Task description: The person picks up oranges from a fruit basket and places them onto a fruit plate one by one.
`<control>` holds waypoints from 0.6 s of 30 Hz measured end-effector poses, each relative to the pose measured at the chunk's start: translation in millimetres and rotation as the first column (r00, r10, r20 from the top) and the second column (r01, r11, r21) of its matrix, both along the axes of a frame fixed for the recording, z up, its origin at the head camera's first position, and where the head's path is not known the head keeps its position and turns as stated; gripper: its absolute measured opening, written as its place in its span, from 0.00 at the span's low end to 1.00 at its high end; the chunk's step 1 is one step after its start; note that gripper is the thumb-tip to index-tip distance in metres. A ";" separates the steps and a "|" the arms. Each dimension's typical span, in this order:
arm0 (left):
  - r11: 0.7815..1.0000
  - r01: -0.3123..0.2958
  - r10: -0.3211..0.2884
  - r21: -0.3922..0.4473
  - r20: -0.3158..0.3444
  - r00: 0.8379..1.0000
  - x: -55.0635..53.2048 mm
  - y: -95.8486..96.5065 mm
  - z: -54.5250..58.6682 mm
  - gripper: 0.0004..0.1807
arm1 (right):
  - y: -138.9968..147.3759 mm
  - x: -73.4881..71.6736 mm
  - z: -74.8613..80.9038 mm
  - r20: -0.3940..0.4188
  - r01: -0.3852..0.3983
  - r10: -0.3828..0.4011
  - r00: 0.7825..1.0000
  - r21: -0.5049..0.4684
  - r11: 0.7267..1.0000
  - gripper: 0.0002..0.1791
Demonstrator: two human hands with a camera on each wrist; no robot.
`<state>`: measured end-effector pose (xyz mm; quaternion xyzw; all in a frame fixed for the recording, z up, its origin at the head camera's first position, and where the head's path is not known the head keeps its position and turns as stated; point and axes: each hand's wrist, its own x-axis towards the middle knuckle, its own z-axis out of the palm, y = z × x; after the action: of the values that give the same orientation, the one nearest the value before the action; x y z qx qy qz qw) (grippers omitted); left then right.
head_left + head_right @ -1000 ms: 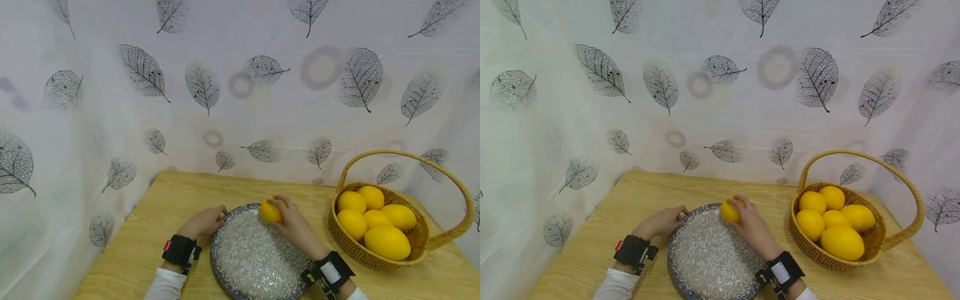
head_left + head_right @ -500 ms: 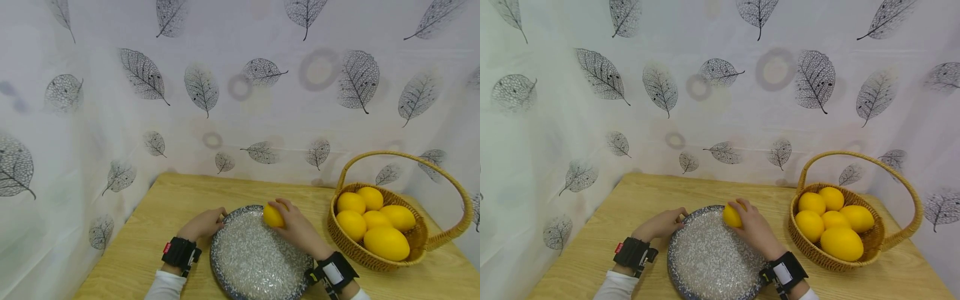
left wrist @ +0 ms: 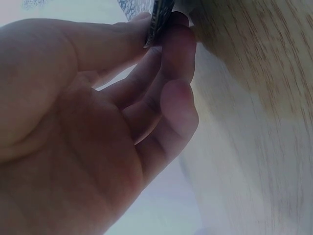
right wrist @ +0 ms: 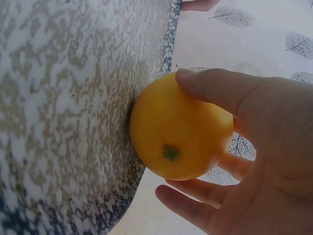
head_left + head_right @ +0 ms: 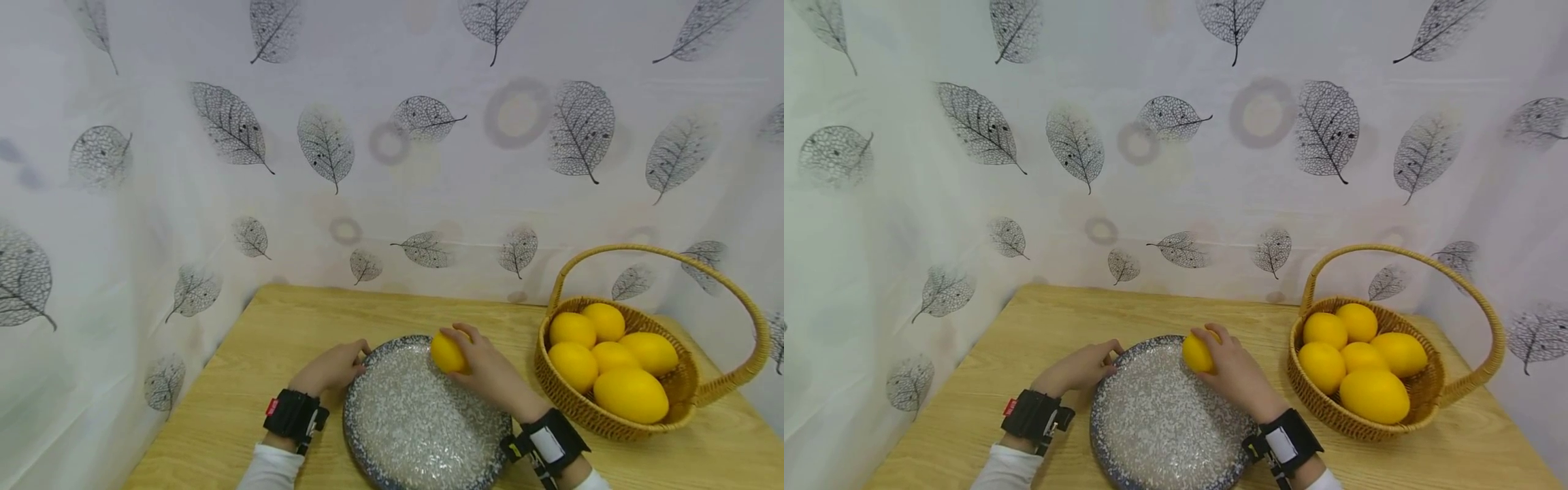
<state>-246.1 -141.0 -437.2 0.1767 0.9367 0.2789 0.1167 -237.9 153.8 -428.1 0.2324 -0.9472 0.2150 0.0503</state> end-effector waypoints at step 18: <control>1.000 -0.005 0.005 -0.013 0.007 1.000 0.1 -0.1 1.0 0.14 | 0.2 -1.5 1.1 -0.014 -0.003 0.003 1.000 0.011 1.000 0.43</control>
<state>-246.0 -141.1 -436.2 0.1728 0.9385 0.2737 0.1203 -239.4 154.0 -427.0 0.2354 -0.9478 0.2081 0.0551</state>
